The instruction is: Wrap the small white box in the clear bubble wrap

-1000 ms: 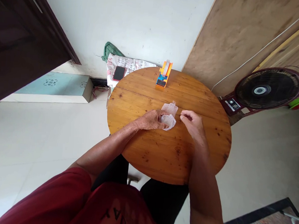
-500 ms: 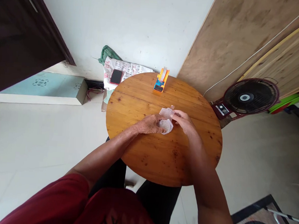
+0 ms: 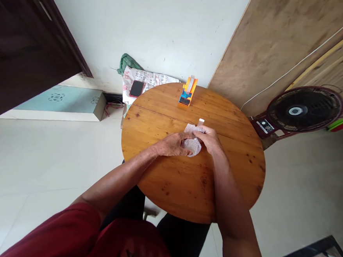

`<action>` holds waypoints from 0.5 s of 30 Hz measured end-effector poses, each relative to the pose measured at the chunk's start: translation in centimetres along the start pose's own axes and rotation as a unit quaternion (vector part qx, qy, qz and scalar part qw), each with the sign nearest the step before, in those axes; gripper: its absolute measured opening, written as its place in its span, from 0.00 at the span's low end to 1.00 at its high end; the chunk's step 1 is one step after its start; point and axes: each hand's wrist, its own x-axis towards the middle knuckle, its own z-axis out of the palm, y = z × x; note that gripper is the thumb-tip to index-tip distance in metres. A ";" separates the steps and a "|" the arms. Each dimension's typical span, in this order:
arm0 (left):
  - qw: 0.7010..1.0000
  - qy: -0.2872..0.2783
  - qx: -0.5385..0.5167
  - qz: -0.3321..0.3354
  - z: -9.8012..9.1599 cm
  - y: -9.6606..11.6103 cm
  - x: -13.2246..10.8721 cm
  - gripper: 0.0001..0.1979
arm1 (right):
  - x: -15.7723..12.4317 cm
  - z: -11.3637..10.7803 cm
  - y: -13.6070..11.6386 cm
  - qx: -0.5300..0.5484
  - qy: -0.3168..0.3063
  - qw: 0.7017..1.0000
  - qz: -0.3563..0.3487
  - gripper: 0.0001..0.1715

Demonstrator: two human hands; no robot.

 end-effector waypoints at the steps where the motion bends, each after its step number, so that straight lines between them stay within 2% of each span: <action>1: 1.000 -0.004 -0.015 0.002 0.0 0.0 0.0 0.28 | -0.2 0.0 0.0 0.009 -0.001 1.000 -0.011 0.15; 4: 0.998 -0.015 -0.055 -0.008 0.1 0.1 0.0 0.28 | -1.0 -0.3 -0.3 0.026 -0.010 0.999 -0.030 0.15; 11: 0.994 -0.002 -0.106 -0.015 0.2 0.0 0.1 0.25 | -2.7 -0.7 -1.6 0.026 -0.060 0.997 -0.050 0.15; 15: 0.998 0.022 -0.061 -0.019 0.1 -0.2 0.1 0.24 | -2.6 -0.7 -1.6 0.011 -0.050 0.996 -0.067 0.15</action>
